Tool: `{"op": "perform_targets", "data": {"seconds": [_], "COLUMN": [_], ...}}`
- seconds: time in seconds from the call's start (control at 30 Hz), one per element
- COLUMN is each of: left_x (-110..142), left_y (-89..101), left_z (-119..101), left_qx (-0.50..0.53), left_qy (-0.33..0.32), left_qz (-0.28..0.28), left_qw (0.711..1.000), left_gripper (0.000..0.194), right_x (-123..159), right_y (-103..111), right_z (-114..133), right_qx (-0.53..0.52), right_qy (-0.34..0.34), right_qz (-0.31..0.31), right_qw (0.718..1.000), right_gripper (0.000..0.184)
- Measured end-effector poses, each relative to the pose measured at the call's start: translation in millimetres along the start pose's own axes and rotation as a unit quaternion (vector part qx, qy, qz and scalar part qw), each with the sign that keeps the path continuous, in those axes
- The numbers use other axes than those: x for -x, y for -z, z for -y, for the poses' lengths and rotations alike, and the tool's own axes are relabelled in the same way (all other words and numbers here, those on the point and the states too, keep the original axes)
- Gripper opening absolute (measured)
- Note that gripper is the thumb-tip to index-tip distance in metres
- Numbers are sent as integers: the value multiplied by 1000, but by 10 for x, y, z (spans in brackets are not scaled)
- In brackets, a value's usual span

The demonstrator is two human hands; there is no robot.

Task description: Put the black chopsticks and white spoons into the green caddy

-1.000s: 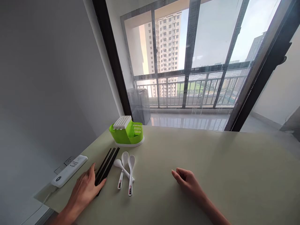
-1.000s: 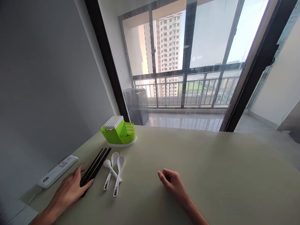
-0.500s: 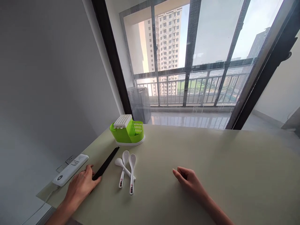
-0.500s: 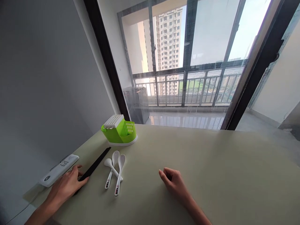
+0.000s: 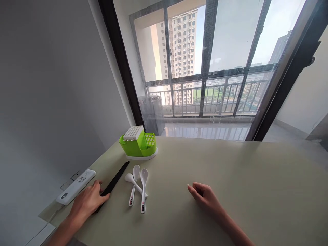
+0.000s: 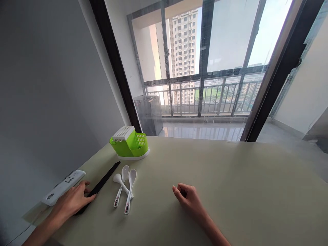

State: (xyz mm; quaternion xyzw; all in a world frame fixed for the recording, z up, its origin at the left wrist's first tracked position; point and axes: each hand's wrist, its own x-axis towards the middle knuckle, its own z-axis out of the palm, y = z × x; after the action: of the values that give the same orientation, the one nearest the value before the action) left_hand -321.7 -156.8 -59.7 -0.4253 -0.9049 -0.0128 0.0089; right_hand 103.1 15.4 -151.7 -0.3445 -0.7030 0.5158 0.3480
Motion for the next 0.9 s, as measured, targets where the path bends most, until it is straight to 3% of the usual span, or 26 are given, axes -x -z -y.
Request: {"op": "perform_targets", "data": {"seconds": [0.3,0.73,0.9], "left_x": [-12,8,28], "left_y": [-31,74,122], "left_z": [22,-67,-105], "left_qx": [-11,-50,-49], "left_qy": [0,-3,0], "left_qz": [11,33,30], "left_qw": [1000,998,998], "left_gripper": [60,45,50], "right_x": [-8,0,-6], "right_y": [-13,-20,-23], "right_z": [-31,-72,-98], "right_qx": [4,9,7], "right_qy": [1,-2,-2], "right_qz": [-4,1,3], "right_qw": [1000,1000,1000], "right_gripper": [52,51,51]}}
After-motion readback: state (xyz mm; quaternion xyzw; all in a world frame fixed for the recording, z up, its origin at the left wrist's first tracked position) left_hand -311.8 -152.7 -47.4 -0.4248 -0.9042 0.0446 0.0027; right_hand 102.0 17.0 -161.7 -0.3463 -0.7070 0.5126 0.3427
